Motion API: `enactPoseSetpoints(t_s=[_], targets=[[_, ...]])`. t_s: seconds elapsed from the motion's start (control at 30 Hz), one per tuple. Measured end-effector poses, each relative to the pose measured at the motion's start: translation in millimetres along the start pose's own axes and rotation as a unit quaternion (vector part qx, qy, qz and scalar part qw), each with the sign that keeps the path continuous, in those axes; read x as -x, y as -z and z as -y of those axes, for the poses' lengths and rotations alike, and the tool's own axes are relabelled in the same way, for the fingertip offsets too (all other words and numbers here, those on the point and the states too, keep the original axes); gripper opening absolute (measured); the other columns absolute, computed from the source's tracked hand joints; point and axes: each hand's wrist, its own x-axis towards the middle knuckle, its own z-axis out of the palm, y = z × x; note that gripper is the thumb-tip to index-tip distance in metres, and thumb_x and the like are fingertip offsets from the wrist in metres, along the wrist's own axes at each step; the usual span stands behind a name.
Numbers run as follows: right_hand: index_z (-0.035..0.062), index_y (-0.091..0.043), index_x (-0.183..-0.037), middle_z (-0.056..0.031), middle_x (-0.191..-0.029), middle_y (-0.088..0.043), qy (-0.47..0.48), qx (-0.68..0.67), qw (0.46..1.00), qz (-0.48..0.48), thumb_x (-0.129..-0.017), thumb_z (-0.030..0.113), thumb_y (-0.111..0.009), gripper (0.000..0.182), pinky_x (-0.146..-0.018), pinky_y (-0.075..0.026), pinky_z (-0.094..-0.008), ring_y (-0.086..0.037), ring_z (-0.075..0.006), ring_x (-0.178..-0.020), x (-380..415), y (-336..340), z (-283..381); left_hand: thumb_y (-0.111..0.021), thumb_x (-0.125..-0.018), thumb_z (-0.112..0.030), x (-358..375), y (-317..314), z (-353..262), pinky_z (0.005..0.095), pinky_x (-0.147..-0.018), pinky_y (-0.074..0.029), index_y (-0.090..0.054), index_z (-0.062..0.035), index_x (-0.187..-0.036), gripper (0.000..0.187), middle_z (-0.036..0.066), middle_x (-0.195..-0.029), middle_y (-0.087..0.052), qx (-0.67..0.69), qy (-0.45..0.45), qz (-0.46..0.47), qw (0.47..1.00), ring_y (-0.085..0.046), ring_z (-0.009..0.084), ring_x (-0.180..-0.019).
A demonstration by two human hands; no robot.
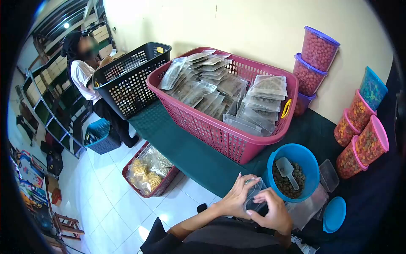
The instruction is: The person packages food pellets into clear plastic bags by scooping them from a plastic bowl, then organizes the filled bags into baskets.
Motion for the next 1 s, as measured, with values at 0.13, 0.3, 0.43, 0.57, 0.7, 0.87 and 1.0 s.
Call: enactPoseSetpoints(t_s=[0.13,0.3,0.43,0.57,0.7,0.87,1.0], targets=[[-0.003,-0.051,-0.083,-0.0147,-0.078,-0.052,-0.08,0.154,0.983,0.061,-0.066,0.029,-0.063,0.038,-0.06,-0.045,-0.033,-0.055,-0.0264,-0.069,-1,-7,0,-0.073,-0.046,-0.031,-1,-3,3,0.0585,-0.09,-0.017,-0.017,-0.0101,-0.124,0.098,0.02,-0.118,-0.026,-0.04,-0.026,0.012,0.999,-0.027,0.0391,-0.111],[0.0027,-0.057,-0.084,-0.0135,-0.082,-0.054,-0.085,0.153,0.981,0.088,-0.076,0.015,-0.049,0.017,-0.059,-0.043,-0.0363,-0.054,-0.0306,-0.068,-2,-16,-1,-0.076,-0.044,-0.031,-3,1,7,0.0581,-0.092,-0.014,-0.017,-0.0093,-0.124,0.101,0.021,-0.126,-0.02,0.01,-0.018,0.034,0.999,-0.022,0.0386,-0.116],[0.0046,-0.056,-0.085,-0.0146,-0.079,-0.054,-0.095,0.119,0.986,0.073,-0.077,0.015,-0.047,0.016,-0.059,-0.043,-0.0377,-0.054,-0.0318,-0.068,-7,-19,3,-0.08,-0.039,-0.03,-3,10,13,0.0559,-0.095,-0.006,-0.014,-0.0077,-0.125,0.111,0.02,-0.127,-0.023,0.121,-0.024,0.06,0.991,-0.024,0.0336,-0.118],[0.0074,-0.055,-0.092,-0.0151,-0.084,-0.054,-0.122,0.153,0.978,0.066,-0.077,0.018,-0.048,0.019,-0.061,-0.044,-0.0377,-0.054,-0.0328,-0.07,-17,-25,10,-0.079,-0.043,-0.024,-3,15,21,0.0442,-0.094,-0.023,-0.013,-0.0058,-0.127,0.109,0.019,-0.121,-0.034,0.246,0.05,0.101,0.963,-0.035,0.0298,-0.112],[0.014,-0.049,-0.107,-0.0174,-0.1,-0.051,-0.066,0.165,0.983,0.032,-0.078,0.028,-0.05,0.032,-0.065,-0.046,-0.0382,-0.056,-0.0332,-0.077,-26,-17,25,-0.079,-0.045,-0.022,-2,22,43,0.0349,-0.088,-0.035,-0.017,-0.0038,-0.126,0.104,0.018,-0.114,-0.041,0.293,0.083,0.095,0.948,-0.043,0.0247,-0.105],[-0.0003,-0.054,-0.09,-0.0127,-0.085,-0.058,0.014,0.142,0.957,-0.254,-0.067,0.005,-0.057,0.024,-0.071,-0.044,-0.0301,-0.057,-0.0231,-0.079,-38,36,15,-0.082,-0.039,-0.019,-18,60,45,0.0328,-0.086,-0.035,-0.022,-0.0026,-0.123,0.103,0.013,-0.109,-0.045,0.243,0.08,-0.016,0.967,-0.045,0.0198,-0.099],[-0.001,-0.053,-0.089,-0.0125,-0.079,-0.057,-0.08,0.154,0.953,-0.247,-0.07,0.005,-0.055,0.02,-0.063,-0.045,-0.0281,-0.058,-0.0205,-0.071,-53,73,-38,-0.081,-0.04,-0.019,-27,76,42,0.0341,-0.087,-0.034,-0.022,-0.0014,-0.122,0.103,0.014,-0.109,-0.044,0.238,0.054,-0.042,0.969,-0.044,0.0214,-0.101]])
